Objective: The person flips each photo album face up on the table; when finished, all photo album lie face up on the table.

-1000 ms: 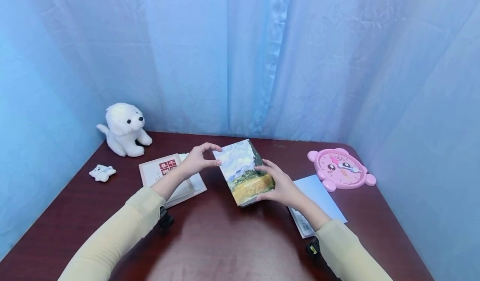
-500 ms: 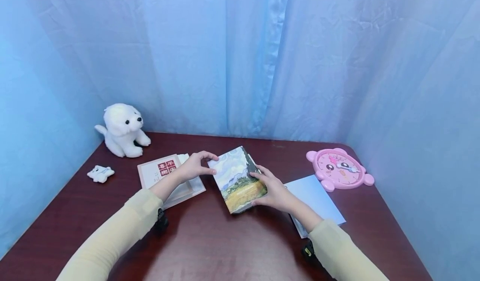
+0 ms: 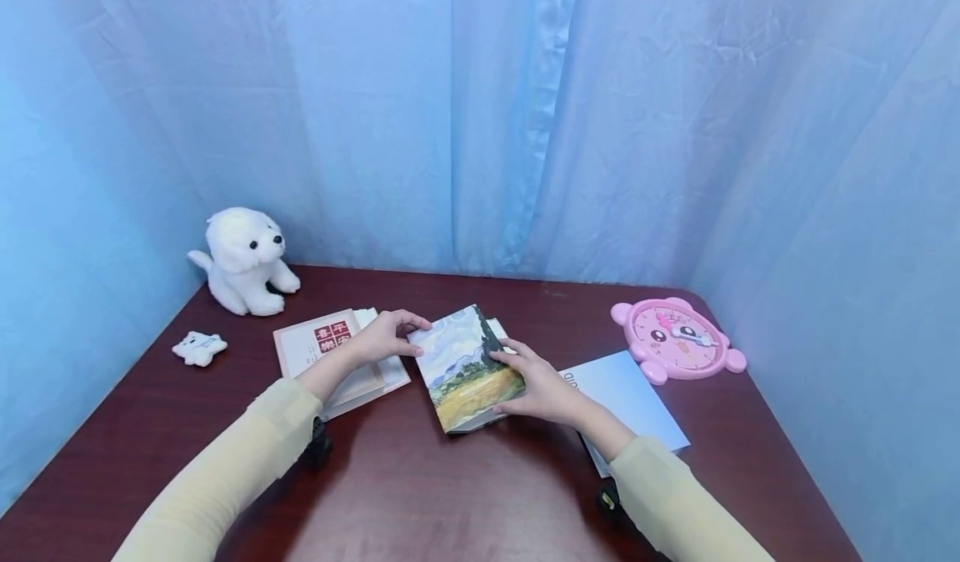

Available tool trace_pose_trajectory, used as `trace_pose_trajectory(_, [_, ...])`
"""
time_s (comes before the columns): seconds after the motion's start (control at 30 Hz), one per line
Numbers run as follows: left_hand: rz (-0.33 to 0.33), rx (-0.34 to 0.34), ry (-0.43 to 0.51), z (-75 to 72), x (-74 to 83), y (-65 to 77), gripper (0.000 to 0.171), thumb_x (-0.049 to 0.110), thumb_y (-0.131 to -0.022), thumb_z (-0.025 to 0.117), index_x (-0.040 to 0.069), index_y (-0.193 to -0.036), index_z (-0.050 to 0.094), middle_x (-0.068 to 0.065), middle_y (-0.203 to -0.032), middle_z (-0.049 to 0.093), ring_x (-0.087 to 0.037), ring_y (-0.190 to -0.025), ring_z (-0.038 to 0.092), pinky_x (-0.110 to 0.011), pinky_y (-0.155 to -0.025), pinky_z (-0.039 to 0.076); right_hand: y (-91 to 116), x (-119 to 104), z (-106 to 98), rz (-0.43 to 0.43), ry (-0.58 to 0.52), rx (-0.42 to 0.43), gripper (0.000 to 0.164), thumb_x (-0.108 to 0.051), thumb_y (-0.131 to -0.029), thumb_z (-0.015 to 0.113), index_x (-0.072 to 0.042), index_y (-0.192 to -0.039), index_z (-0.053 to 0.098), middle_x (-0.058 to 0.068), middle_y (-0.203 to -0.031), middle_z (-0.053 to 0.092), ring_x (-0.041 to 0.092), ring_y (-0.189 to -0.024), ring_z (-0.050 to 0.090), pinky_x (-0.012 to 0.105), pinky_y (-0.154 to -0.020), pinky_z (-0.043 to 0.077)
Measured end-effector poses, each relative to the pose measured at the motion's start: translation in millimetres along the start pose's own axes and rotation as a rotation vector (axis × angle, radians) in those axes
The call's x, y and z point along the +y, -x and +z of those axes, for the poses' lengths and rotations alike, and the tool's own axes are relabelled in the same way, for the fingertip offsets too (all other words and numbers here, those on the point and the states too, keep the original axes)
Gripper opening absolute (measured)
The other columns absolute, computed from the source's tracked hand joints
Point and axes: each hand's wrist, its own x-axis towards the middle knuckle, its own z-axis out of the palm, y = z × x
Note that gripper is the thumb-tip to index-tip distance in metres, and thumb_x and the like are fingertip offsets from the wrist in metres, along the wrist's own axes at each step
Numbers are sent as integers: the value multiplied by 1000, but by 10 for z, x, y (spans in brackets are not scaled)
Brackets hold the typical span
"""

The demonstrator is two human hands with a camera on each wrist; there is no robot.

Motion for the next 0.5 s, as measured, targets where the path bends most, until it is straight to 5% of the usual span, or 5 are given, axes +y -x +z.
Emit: trace_pose_trajectory(0.5, [22,-36,-65,-43,9,17,36,12,-77,69,8,-112,61,-8,-115,57,-22,-108,50,-37,-90,41,-28,83,4,-10,2,-96,73,-47,-69,71,-15,-130,47,14,-140,32,26,-119,43,37,-84,47])
